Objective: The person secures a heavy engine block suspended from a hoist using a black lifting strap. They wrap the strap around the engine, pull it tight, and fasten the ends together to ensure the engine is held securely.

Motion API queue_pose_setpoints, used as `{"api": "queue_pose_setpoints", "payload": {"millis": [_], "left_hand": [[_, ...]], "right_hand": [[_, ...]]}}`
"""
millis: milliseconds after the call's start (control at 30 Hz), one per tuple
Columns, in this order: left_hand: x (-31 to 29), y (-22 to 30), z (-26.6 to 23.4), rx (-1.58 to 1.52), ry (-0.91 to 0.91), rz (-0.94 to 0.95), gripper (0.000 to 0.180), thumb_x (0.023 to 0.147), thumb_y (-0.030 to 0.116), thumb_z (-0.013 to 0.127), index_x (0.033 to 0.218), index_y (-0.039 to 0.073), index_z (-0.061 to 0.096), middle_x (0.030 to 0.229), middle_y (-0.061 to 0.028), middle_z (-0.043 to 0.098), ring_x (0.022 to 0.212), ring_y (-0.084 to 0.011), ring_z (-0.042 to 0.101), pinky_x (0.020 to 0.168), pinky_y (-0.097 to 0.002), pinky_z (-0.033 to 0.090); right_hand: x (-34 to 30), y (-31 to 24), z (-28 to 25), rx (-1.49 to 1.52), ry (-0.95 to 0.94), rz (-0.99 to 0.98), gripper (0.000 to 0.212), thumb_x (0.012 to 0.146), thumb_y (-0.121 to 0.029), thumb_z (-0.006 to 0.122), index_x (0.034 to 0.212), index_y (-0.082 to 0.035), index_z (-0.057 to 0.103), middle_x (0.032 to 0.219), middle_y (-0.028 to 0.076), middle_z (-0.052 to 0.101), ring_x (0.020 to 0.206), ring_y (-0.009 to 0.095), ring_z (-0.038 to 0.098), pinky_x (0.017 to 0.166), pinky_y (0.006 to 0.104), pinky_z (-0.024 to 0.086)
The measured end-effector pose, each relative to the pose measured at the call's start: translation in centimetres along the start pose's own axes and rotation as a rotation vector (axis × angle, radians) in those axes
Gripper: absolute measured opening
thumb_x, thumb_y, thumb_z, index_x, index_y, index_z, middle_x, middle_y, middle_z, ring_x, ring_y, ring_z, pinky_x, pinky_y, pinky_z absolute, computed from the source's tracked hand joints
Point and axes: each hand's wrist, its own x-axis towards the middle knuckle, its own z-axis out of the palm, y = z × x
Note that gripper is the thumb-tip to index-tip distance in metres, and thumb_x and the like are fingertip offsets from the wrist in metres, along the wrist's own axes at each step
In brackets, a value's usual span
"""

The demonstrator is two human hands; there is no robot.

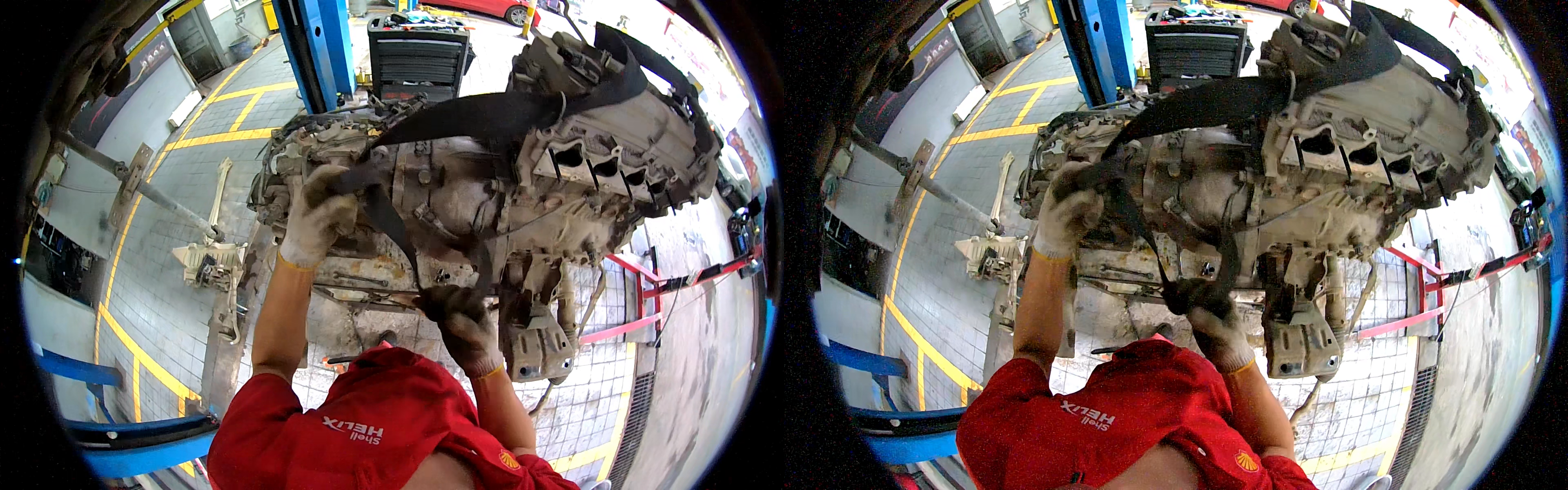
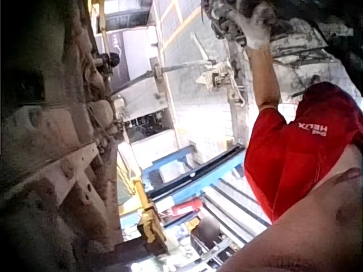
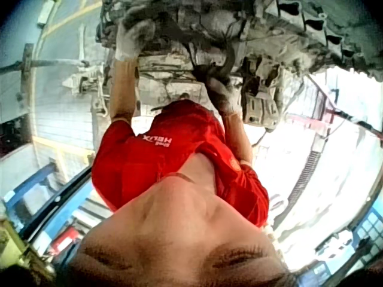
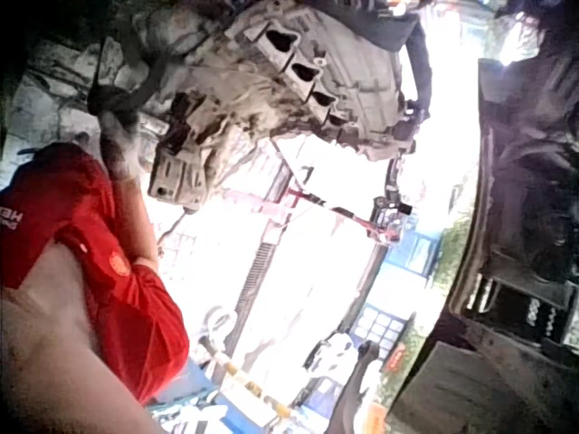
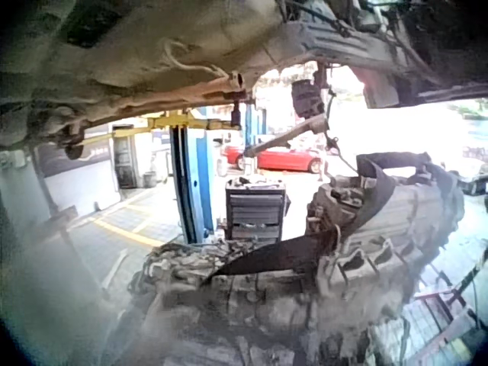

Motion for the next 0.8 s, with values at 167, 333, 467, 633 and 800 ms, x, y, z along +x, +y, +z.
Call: {"api": "queue_pose_setpoints", "payload": {"millis": [167,333,467,633,800], "left_hand": [[-1.3,2.9,1.2,0.501,-0.212,-0.124,0.051,0.085,0.001,0.082,0.130,0.001,0.058,0.117,-0.0067,0.066,0.106,-0.0167,0.064,0.086,-0.0325,0.055],[-1.3,6.7,1.9,0.913,-0.348,-0.246,0.039,0.082,0.007,0.086,0.114,-0.003,0.067,0.112,-0.0101,0.064,0.103,-0.0172,0.062,0.091,-0.0315,0.051],[-2.6,6.6,0.6,0.679,-0.515,-0.036,0.036,0.076,0.006,0.087,0.107,-0.001,0.070,0.108,-0.0089,0.061,0.101,-0.0184,0.060,0.090,-0.0305,0.049],[-3.3,6.1,2.4,0.729,-0.317,-0.345,0.061,0.064,0.023,0.095,0.114,-0.001,0.070,0.105,-0.0149,0.069,0.102,-0.0287,0.067,0.093,-0.0387,0.052],[-3.5,7.7,4.0,1.220,-0.584,0.112,0.045,0.076,0.036,0.089,0.107,0.008,0.070,0.097,-0.0074,0.069,0.084,-0.0331,0.070,0.071,-0.0403,0.056]], "right_hand": [[-0.2,3.7,-2.3,0.035,0.053,0.201,0.027,0.090,-0.019,0.074,0.110,-0.004,0.064,0.129,0.016,0.064,0.119,0.032,0.059,0.107,0.0470,0.043],[0.7,2.6,0.4,0.192,-0.134,0.023,0.027,0.092,-0.024,0.074,0.112,-0.007,0.066,0.134,0.016,0.062,0.128,0.038,0.056,0.115,0.0536,0.038],[1.4,2.8,0.5,0.258,-0.109,0.046,0.042,0.094,-0.024,0.073,0.128,-0.003,0.062,0.135,0.017,0.063,0.129,0.033,0.058,0.115,0.0491,0.041],[2.1,2.1,0.1,-0.043,-0.002,0.602,0.052,0.103,-0.038,0.064,0.136,0.001,0.058,0.131,0.018,0.067,0.118,0.027,0.066,0.102,0.0420,0.054],[1.7,-0.9,1.8,-0.457,-0.274,0.534,0.065,0.106,-0.055,0.052,0.145,-0.002,0.053,0.130,0.016,0.069,0.107,0.023,0.071,0.097,0.0329,0.055]]}}
